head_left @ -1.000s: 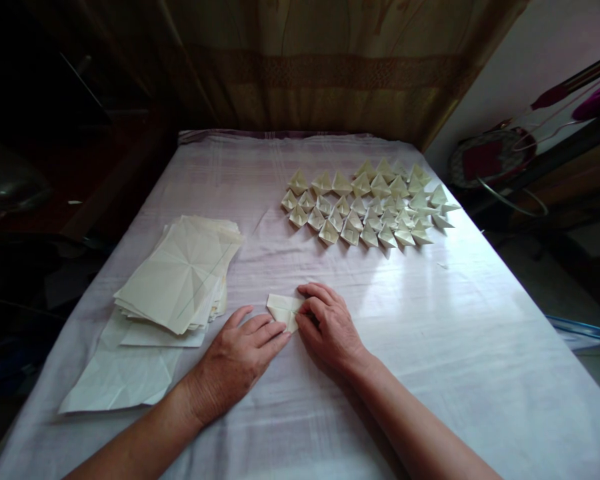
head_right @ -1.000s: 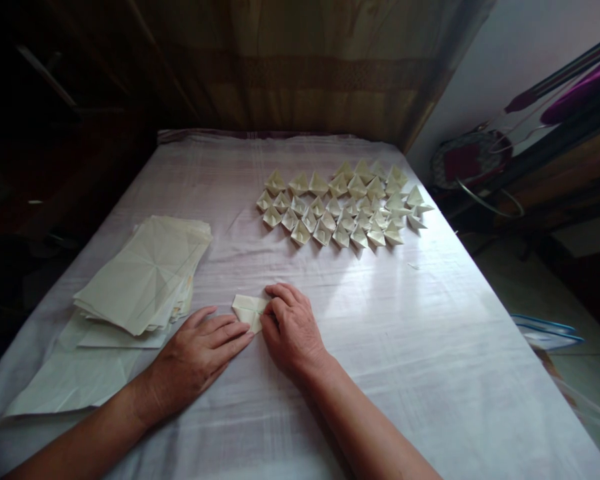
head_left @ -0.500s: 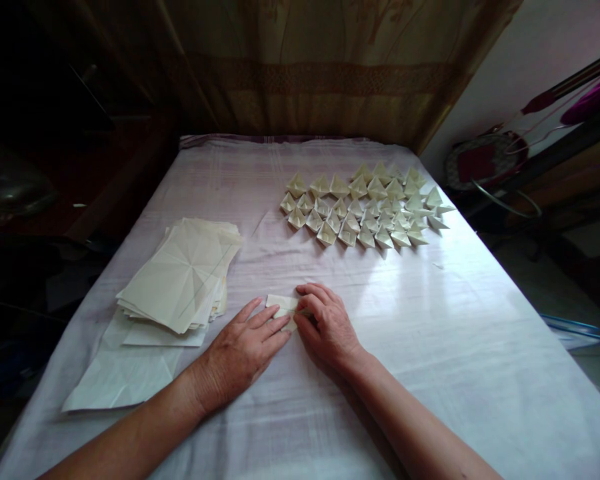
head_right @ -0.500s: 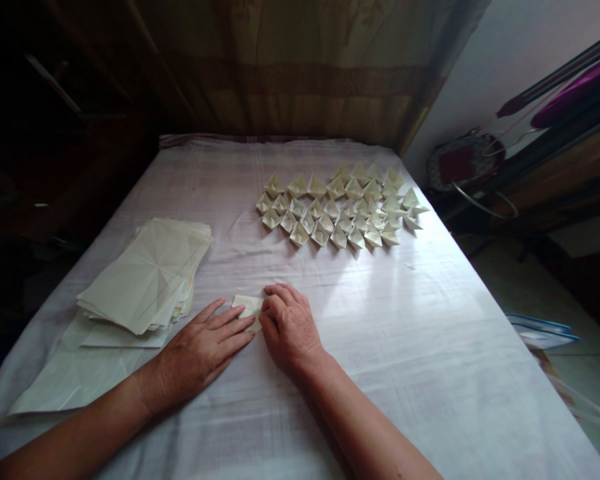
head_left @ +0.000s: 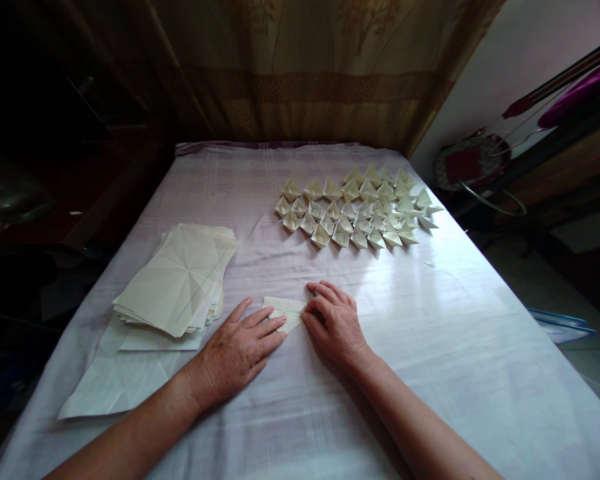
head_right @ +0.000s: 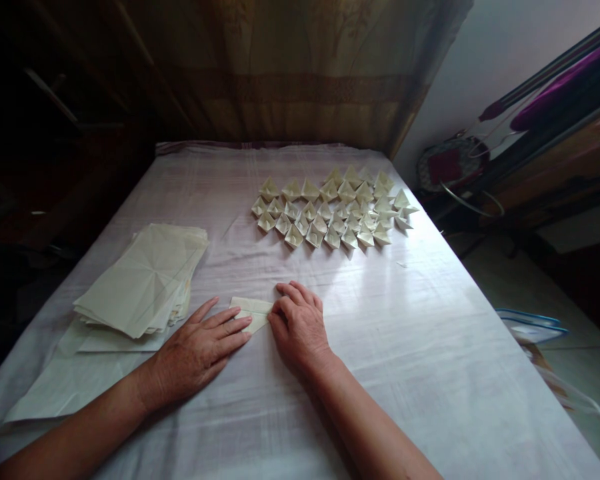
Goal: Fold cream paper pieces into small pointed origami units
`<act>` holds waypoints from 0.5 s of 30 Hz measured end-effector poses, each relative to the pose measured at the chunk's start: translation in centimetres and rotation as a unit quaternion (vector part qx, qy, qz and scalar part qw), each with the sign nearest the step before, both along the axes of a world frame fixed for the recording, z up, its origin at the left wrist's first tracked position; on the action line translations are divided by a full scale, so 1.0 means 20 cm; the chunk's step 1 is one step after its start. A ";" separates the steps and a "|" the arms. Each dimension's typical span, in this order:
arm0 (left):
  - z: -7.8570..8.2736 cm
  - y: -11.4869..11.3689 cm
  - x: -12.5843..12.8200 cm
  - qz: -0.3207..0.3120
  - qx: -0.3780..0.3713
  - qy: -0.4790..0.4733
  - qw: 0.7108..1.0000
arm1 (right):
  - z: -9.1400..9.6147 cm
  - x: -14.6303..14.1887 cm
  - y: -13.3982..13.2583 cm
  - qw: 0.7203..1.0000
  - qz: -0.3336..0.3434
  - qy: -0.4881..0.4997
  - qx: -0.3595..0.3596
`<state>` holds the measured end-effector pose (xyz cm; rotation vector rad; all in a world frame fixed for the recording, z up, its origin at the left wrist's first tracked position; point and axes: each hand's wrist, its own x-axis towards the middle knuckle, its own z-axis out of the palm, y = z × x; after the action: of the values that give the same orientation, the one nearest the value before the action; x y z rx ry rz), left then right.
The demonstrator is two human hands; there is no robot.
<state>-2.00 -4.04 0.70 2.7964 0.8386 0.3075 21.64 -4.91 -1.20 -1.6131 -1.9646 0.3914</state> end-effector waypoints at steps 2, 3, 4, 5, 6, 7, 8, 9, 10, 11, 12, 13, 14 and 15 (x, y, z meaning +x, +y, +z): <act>0.01 0.01 -0.01 -0.009 0.001 0.000 1.000 | 0.00 0.01 0.00 1.000 -0.003 0.003 -0.001; 0.01 0.02 -0.02 -0.017 0.003 0.000 1.000 | 0.00 0.01 0.00 1.000 -0.005 0.004 -0.002; 0.01 0.03 -0.02 -0.028 0.004 0.001 1.000 | 0.00 0.01 0.00 1.000 -0.007 0.005 -0.002; 0.02 0.03 -0.03 -0.041 0.006 0.001 0.999 | -0.01 0.01 0.00 1.000 -0.009 0.005 -0.003; 0.02 0.04 -0.04 -0.052 0.009 0.000 0.999 | -0.01 0.00 0.00 1.000 -0.009 0.005 -0.003; 0.02 0.05 -0.04 -0.060 0.014 -0.001 0.998 | -0.01 0.00 0.00 1.000 -0.008 0.005 -0.003; 0.03 0.05 -0.05 -0.064 0.020 -0.004 0.998 | -0.01 0.00 0.00 1.000 -0.008 0.005 -0.003; 0.03 0.06 -0.05 -0.065 0.028 -0.007 0.998 | -0.01 0.00 0.00 1.000 -0.007 0.005 -0.002; 0.03 0.05 -0.05 -0.062 0.035 -0.009 0.997 | -0.01 0.00 0.00 1.000 -0.006 0.005 -0.002; 0.03 0.05 -0.05 -0.059 0.041 -0.010 0.997 | -0.01 0.00 0.00 1.000 -0.007 0.005 -0.001; 0.03 0.04 -0.05 -0.055 0.045 -0.010 0.997 | -0.01 0.00 0.00 1.000 -0.008 0.005 -0.001; 0.04 0.04 -0.05 -0.051 0.045 -0.011 0.998 | -0.01 0.00 0.00 1.000 -0.009 0.005 -0.002; 0.04 0.03 -0.05 -0.047 0.043 -0.013 0.998 | -0.01 0.00 0.00 1.000 -0.010 0.005 -0.003; 0.04 0.03 -0.05 -0.044 0.036 -0.015 0.998 | -0.01 0.00 0.00 1.000 -0.010 0.005 -0.004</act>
<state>-3.09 -3.43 1.55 2.8782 0.7096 0.3704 21.62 -4.84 -1.34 -1.6300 -1.9400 0.3992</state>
